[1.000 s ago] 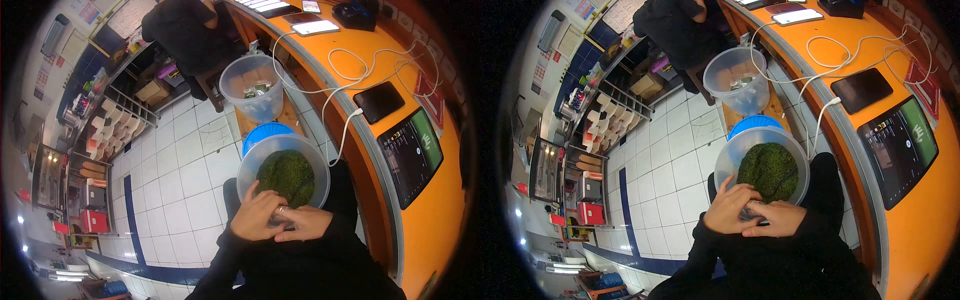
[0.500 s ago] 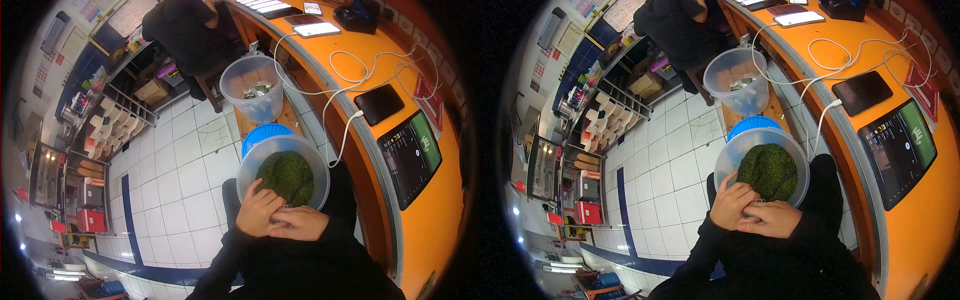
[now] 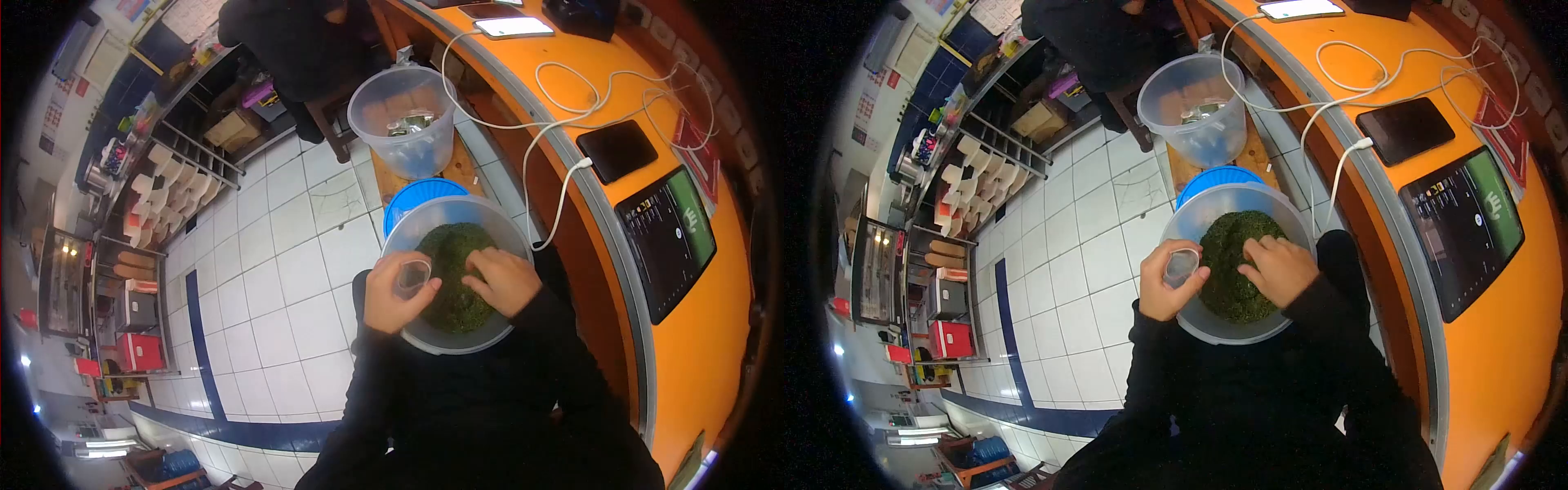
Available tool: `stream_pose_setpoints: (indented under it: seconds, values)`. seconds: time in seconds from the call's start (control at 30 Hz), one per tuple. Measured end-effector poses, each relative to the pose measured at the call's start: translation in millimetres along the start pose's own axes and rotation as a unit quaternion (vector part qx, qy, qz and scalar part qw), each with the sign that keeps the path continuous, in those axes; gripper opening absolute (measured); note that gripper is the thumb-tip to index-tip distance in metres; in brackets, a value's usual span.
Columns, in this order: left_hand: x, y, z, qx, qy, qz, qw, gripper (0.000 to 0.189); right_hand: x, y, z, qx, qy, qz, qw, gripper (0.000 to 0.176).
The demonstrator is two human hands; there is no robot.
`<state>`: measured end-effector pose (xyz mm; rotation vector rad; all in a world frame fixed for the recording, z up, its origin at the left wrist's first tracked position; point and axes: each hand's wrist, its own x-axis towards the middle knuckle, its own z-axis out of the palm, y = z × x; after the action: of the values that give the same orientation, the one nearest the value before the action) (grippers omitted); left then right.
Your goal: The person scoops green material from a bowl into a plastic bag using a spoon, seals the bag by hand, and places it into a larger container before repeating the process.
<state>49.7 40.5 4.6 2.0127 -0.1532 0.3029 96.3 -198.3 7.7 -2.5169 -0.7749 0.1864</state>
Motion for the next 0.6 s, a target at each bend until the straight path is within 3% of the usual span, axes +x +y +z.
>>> stream_pose_setpoints:
  seconds: [0.03,0.1,0.13,0.2,0.33,0.4,0.53,0.6]
  values:
    - [0.4,-0.6,3.4,-0.003,-0.001,0.002,1.0,0.03,1.5,6.6,12.2,-0.002,0.001,0.002,1.0,0.027]
    - [2.7,-2.1,7.5,0.065,0.022,0.068,0.995,0.031,6.1,17.4,34.9,-0.167,-0.088,0.027,0.982,0.024]
    - [2.2,-3.3,7.4,0.062,0.021,0.068,0.996,0.031,11.8,26.6,47.8,-0.168,-0.089,0.03,0.981,0.024]
    - [-1.5,-5.5,5.6,0.013,0.036,0.021,0.999,0.03,25.2,39.7,65.6,-0.243,-0.192,0.083,0.947,0.039]
    - [-0.7,-5.6,5.1,0.007,0.035,0.034,0.999,0.03,30.8,39.3,70.0,-0.278,-0.205,0.097,0.934,0.036]
    - [-0.8,-5.4,4.7,0.007,0.038,0.032,0.999,0.029,35.4,34.3,62.2,-0.314,-0.309,0.086,0.894,0.036]
    - [-2.0,-7.5,3.9,-0.008,0.042,0.032,0.999,0.029,35.9,38.6,71.7,-0.325,-0.345,0.103,0.874,0.038]
    - [-2.1,-7.9,2.8,0.006,0.041,0.038,0.998,0.029,33.0,42.9,77.1,-0.358,-0.315,0.078,0.876,0.04]
